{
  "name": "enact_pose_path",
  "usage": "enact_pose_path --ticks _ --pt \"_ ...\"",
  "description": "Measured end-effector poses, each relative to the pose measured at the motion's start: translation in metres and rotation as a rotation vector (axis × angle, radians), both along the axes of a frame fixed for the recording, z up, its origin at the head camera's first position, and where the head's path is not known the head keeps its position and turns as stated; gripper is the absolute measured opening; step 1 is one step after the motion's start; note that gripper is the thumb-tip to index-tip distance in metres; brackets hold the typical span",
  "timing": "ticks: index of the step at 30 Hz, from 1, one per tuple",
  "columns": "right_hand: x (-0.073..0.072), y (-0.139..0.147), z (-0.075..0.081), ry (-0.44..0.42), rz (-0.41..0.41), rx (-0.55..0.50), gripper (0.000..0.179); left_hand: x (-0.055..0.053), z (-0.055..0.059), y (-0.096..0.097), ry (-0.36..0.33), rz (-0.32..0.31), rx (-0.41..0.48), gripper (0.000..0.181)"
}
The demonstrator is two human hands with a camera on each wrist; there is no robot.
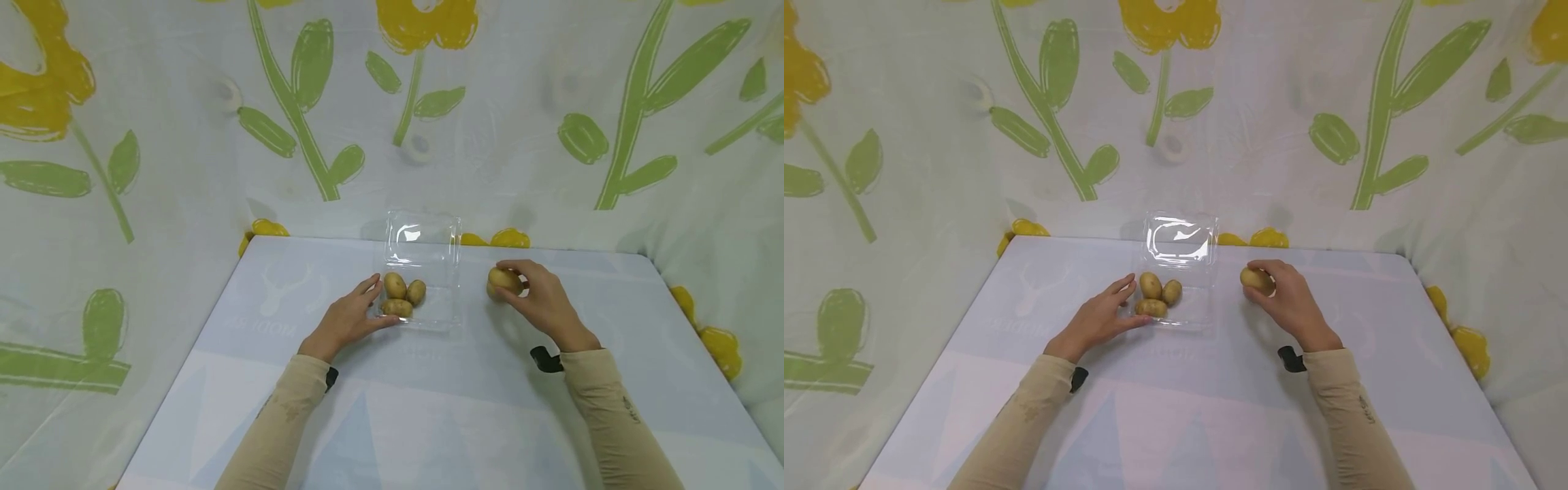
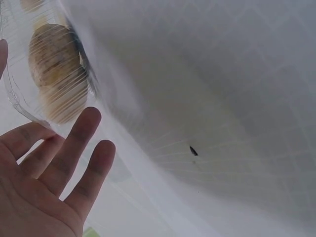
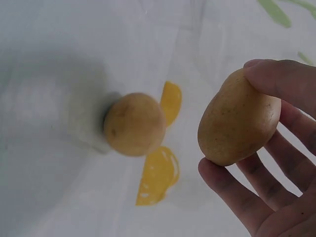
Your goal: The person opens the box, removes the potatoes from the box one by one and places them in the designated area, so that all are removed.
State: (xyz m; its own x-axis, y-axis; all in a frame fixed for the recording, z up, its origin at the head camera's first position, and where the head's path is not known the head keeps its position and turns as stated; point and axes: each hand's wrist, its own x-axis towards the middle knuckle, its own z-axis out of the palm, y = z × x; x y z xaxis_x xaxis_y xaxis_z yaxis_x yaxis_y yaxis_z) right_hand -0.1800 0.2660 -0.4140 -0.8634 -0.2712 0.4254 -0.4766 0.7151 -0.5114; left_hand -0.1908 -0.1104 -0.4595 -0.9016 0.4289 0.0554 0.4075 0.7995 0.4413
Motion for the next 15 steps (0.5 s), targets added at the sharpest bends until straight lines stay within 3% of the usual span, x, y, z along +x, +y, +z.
enact_pose_path --ticks 15 --pt "-0.001 0.032 -0.013 -0.048 -0.062 0.036 0.044 0.000 -0.001 0.001 0.008 0.000 0.009 0.094"
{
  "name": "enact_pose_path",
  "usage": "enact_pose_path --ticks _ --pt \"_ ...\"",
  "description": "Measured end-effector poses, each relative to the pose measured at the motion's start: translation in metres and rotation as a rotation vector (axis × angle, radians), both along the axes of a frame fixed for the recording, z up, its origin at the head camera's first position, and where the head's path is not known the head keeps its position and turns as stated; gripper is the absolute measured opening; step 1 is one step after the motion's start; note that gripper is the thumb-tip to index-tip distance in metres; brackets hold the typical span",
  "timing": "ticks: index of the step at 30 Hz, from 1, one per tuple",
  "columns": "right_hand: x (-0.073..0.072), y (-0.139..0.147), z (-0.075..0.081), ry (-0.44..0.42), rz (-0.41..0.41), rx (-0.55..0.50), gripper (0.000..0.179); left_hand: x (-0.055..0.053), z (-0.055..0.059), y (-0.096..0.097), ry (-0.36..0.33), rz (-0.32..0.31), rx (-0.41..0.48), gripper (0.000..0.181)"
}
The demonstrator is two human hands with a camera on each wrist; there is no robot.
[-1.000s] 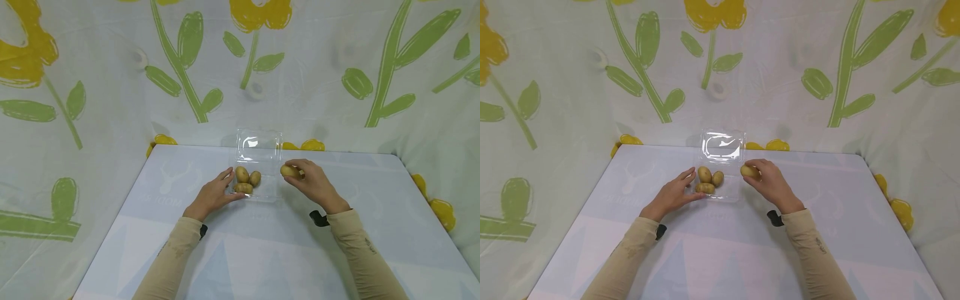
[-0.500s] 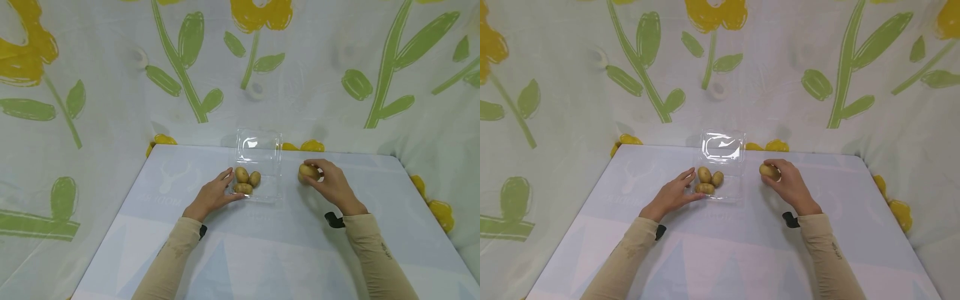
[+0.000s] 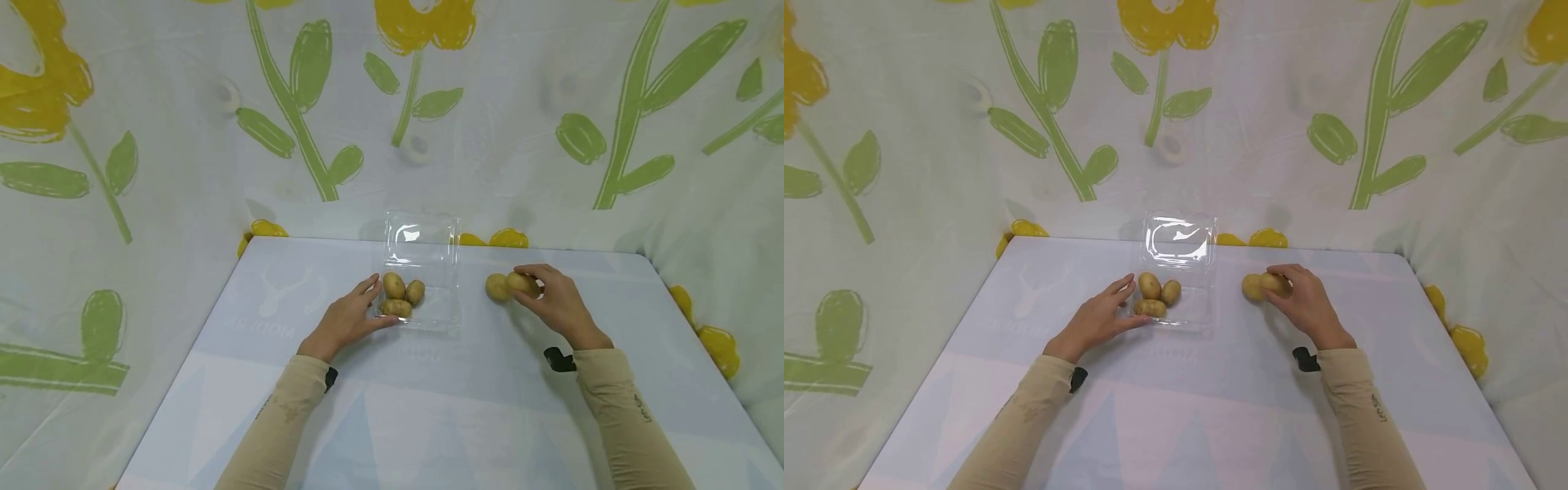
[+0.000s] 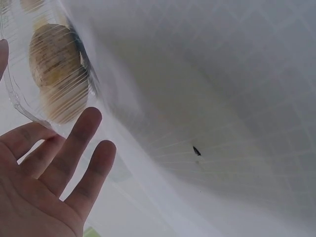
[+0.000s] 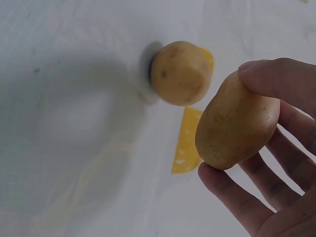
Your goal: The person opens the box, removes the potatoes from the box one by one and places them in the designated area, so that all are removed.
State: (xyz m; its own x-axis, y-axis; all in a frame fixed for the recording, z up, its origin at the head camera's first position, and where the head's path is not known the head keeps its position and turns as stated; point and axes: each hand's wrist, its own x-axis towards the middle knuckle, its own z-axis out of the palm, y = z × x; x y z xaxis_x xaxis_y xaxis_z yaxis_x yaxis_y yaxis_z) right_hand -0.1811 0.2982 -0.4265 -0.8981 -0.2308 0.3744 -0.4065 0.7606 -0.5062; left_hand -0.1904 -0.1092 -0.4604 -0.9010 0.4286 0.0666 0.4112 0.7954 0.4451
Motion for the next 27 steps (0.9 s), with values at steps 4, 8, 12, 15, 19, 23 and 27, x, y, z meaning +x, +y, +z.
enact_pose_path --ticks 4,8,12,15,19,23,27 --pt "-0.004 0.007 -0.008 -0.013 -0.021 0.006 0.044 -0.001 -0.001 0.000 -0.005 0.000 -0.006 0.095" --pt "-0.007 0.013 -0.015 -0.023 -0.041 0.012 0.043 -0.001 -0.001 0.000 -0.018 0.000 -0.015 0.096" --pt "-0.009 0.017 -0.018 -0.061 -0.052 0.013 0.043 0.000 0.000 -0.001 -0.019 0.002 -0.013 0.096" --pt "-0.011 0.020 -0.019 -0.090 -0.054 0.015 0.042 0.001 0.001 -0.001 -0.016 0.003 -0.011 0.096" --pt "-0.014 0.022 -0.021 -0.089 -0.039 0.021 0.039 0.001 0.002 0.000 -0.022 0.004 -0.011 0.096" --pt "-0.017 0.024 -0.024 -0.112 -0.018 0.027 0.038 0.000 0.001 0.000 -0.025 0.005 -0.014 0.097" --pt "-0.020 0.024 -0.028 -0.156 -0.013 0.033 0.040 0.001 0.001 -0.001 -0.028 0.006 -0.017 0.097"
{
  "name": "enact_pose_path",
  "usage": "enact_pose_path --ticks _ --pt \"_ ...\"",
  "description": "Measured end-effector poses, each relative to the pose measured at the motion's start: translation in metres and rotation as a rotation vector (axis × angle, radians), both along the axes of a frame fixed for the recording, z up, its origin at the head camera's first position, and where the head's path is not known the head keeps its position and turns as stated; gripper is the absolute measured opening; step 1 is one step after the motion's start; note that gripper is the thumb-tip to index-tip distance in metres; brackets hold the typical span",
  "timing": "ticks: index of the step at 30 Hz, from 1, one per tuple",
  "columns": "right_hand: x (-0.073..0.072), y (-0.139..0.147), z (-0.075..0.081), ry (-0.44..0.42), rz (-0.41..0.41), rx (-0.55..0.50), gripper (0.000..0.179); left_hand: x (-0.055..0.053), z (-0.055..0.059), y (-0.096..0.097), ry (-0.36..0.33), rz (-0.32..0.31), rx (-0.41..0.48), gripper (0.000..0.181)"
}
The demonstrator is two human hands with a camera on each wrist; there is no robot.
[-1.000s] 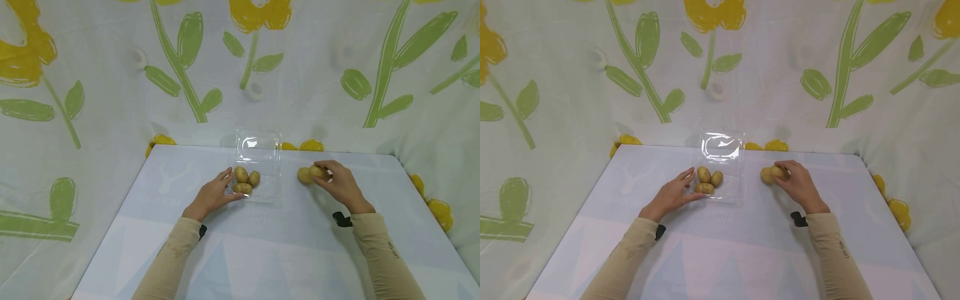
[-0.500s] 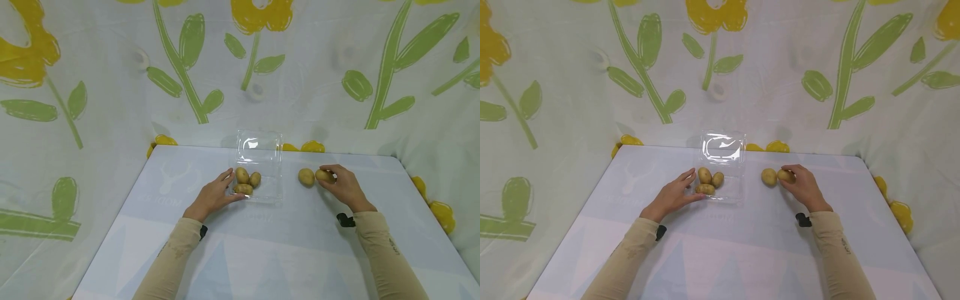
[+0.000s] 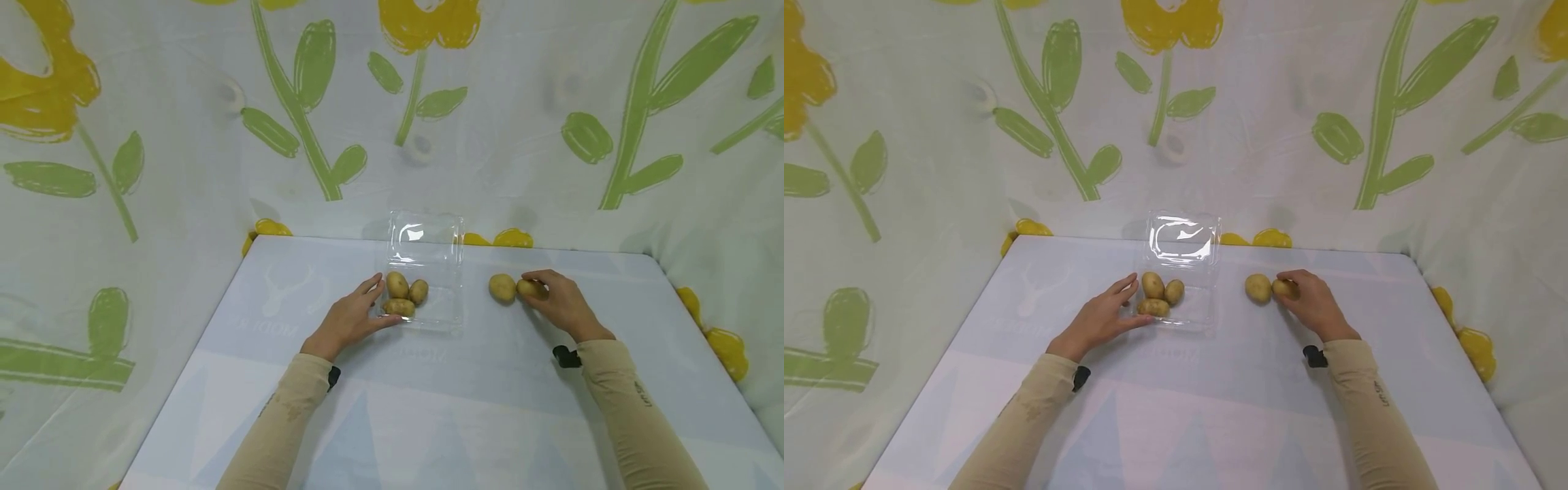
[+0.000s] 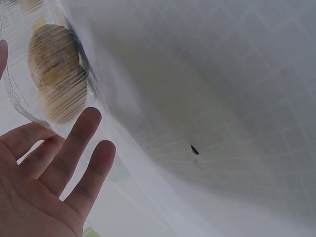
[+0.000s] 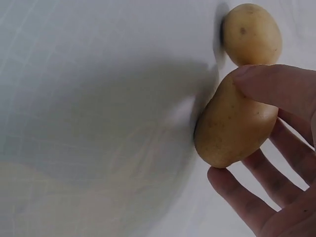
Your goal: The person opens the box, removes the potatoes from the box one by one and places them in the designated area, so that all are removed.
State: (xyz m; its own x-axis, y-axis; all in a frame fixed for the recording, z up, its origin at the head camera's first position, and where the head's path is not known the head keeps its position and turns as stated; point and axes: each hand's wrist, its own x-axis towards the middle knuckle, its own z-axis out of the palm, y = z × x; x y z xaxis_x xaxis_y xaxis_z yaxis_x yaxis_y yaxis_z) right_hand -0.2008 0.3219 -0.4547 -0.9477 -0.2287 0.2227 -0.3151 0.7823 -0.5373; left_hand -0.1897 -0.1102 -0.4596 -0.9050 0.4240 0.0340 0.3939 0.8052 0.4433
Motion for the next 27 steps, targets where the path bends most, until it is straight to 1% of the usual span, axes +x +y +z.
enact_pose_path --ticks 6,11,27 --pt "-0.0037 -0.0001 -0.0018 -0.029 0.023 0.027 0.041 -0.0006 0.0007 0.0004 0.004 -0.002 -0.001 0.097" --pt "-0.0034 -0.0011 -0.0013 -0.052 0.037 0.052 0.042 -0.0004 -0.0002 0.0002 0.006 -0.002 -0.005 0.097" --pt "-0.0013 -0.0014 0.0002 -0.057 0.032 0.078 0.045 -0.0005 -0.0003 -0.0006 0.002 -0.004 0.007 0.096"
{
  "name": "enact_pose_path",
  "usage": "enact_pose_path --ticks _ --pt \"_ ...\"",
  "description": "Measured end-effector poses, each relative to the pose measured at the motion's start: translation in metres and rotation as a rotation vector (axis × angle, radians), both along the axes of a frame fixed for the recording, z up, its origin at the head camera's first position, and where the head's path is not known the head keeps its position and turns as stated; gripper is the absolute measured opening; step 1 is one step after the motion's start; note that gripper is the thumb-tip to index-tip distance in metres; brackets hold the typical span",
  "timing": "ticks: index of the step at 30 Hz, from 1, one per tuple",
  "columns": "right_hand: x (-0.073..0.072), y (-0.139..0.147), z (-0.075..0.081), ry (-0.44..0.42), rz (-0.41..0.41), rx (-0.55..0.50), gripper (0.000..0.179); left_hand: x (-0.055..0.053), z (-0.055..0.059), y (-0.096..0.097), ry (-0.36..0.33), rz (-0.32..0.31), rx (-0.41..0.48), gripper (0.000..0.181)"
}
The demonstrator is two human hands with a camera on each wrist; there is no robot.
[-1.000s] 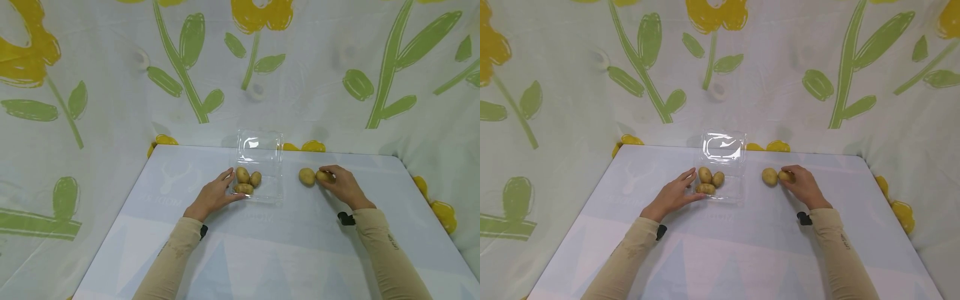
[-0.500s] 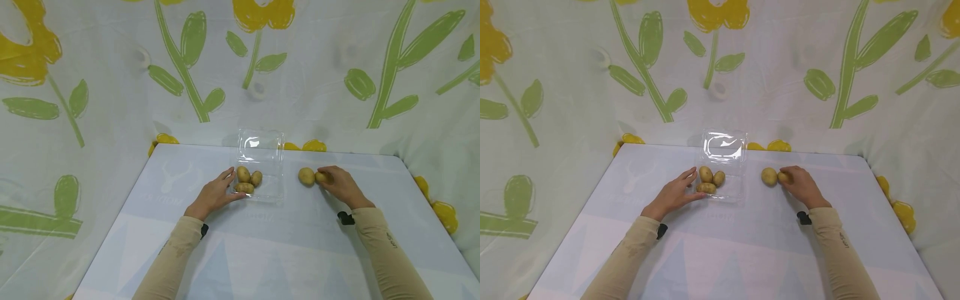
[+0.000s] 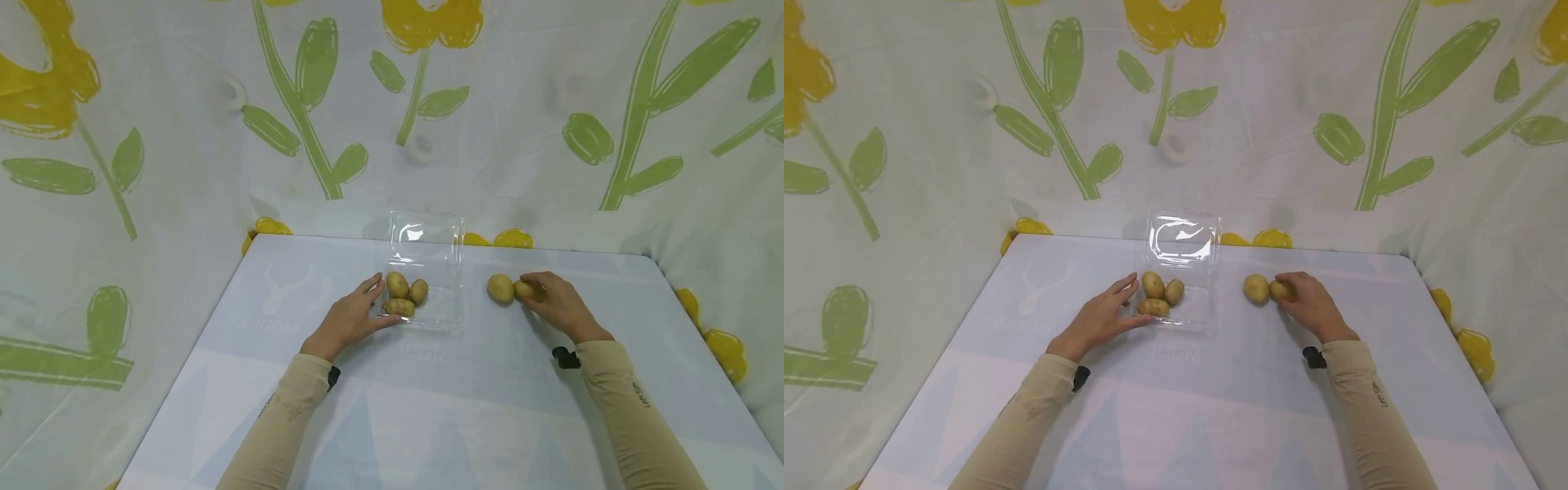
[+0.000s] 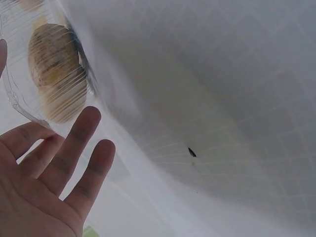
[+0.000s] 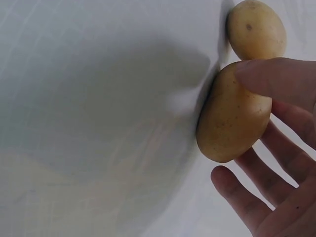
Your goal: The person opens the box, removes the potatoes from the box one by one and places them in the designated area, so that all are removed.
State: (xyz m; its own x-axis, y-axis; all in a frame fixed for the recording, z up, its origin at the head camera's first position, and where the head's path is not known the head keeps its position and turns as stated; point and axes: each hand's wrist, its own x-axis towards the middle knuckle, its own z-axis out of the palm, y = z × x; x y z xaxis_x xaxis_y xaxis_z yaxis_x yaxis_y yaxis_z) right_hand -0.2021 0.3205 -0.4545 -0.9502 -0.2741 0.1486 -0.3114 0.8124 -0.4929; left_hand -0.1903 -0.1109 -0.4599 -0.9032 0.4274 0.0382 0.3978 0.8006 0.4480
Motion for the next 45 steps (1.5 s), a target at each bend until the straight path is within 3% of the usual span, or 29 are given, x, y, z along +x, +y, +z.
enact_pose_path --ticks 10,18,27,34,45 --pt "0.002 -0.001 0.001 -0.053 -0.040 0.000 0.047 -0.001 -0.002 -0.001 0.007 -0.015 0.001 0.095" --pt "0.003 0.000 0.003 0.004 -0.038 0.010 0.047 -0.001 -0.001 -0.002 0.000 -0.016 0.011 0.095" --pt "0.004 -0.001 0.014 0.003 -0.061 -0.014 0.050 -0.001 -0.003 -0.002 -0.010 -0.009 0.017 0.095" --pt "0.004 -0.020 0.028 -0.033 -0.071 -0.075 0.050 -0.001 -0.003 -0.001 -0.016 -0.008 0.019 0.096" --pt "0.000 -0.058 0.040 0.046 0.015 -0.122 0.052 0.000 0.000 0.000 -0.008 -0.004 0.016 0.095"
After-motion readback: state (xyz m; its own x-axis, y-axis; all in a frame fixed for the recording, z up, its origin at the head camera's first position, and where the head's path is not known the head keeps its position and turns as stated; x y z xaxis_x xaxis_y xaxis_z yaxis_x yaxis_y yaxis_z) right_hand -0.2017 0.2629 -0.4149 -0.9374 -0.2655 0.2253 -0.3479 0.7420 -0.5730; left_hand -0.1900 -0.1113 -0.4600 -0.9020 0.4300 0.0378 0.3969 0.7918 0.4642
